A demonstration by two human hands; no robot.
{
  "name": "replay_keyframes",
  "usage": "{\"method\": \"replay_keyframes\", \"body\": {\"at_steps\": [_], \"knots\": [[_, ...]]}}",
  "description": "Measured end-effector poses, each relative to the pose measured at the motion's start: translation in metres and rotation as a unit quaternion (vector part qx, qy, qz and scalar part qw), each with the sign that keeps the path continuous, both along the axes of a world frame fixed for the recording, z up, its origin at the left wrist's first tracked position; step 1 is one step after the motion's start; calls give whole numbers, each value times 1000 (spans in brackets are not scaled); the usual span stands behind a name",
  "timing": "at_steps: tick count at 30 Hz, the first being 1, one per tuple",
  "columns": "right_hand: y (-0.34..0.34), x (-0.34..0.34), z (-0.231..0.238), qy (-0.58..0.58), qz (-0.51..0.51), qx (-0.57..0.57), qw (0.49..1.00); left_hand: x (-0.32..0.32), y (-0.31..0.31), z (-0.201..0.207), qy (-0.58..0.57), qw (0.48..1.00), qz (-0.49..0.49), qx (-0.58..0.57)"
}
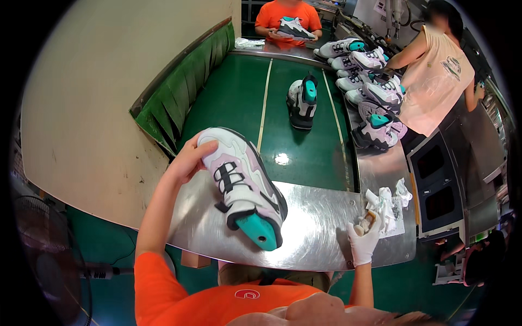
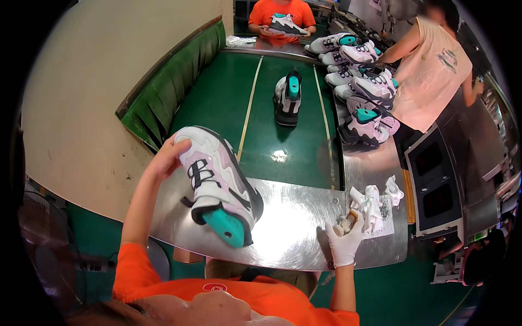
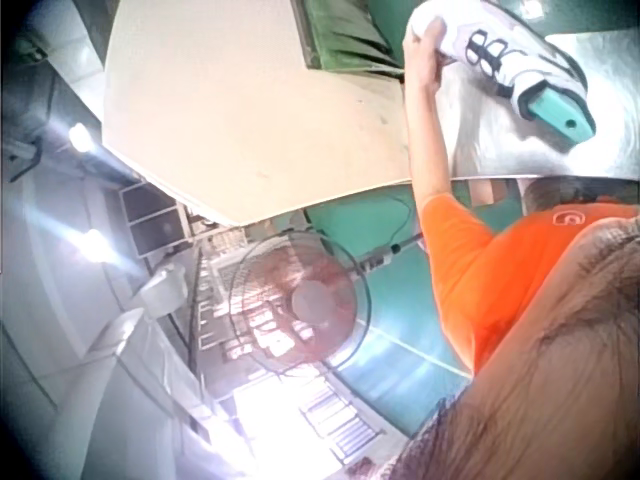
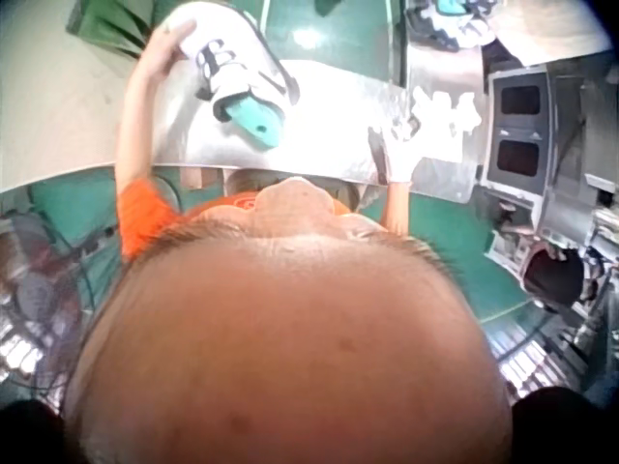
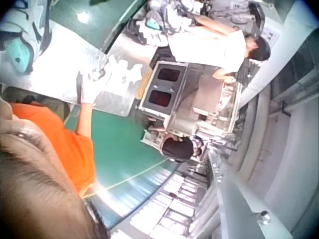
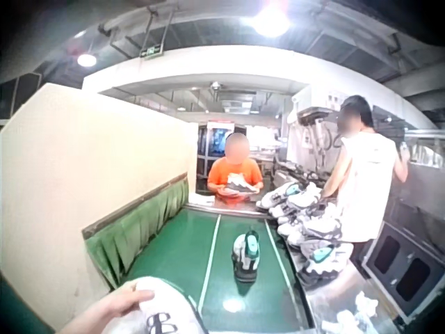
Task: The person applies glue to the sole of a white and grey sneaker using a syringe. They hold the shoe with one hand and use the other to dispense the adhesive along the edge of the sole. The person repeats this process on multiple shoes, placing each treated shoe onto a conveyor belt.
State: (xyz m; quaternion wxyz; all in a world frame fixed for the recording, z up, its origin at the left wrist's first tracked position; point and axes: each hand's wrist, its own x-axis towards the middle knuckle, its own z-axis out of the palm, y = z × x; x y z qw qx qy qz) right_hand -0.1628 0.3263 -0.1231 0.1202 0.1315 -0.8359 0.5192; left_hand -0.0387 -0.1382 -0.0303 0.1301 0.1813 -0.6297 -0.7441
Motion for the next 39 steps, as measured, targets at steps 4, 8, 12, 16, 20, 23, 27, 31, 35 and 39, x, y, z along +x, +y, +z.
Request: {"method": "replay_keyframes", "body": {"at_steps": [4,8,12,16,20,23,27,31,35,39], "knots": [[1,3,4,-71,-35,-25,996,5,9,8,40,997,26,-68],[6,3,4,-110,-54,-11,992,-11,21,23,34,988,83,-126],[18,-1,-10,-7,-65,45,997,-33,-15,29,32,976,197,-88],[7,16,8,-19,-14,23,999,-35,-79,0,59,936,345,30],[11,15,-7,80,-25,81,993,-56,-120,-46,91,878,439,167],[15,10,-14,30,-71,46,996,-78,-149,-84,123,806,524,245],[5,10,2,-5,-118,-9,993,-102,-155,-105,105,673,668,300],[6,8,0,-10,-121,6,993,-99,-202,-129,161,750,581,273],[12,4,-5,-4,-104,35,994,-76,-207,-149,148,829,489,226],[16,5,-11,-64,-101,-41,992,-33,-172,-158,42,902,393,175]]}}
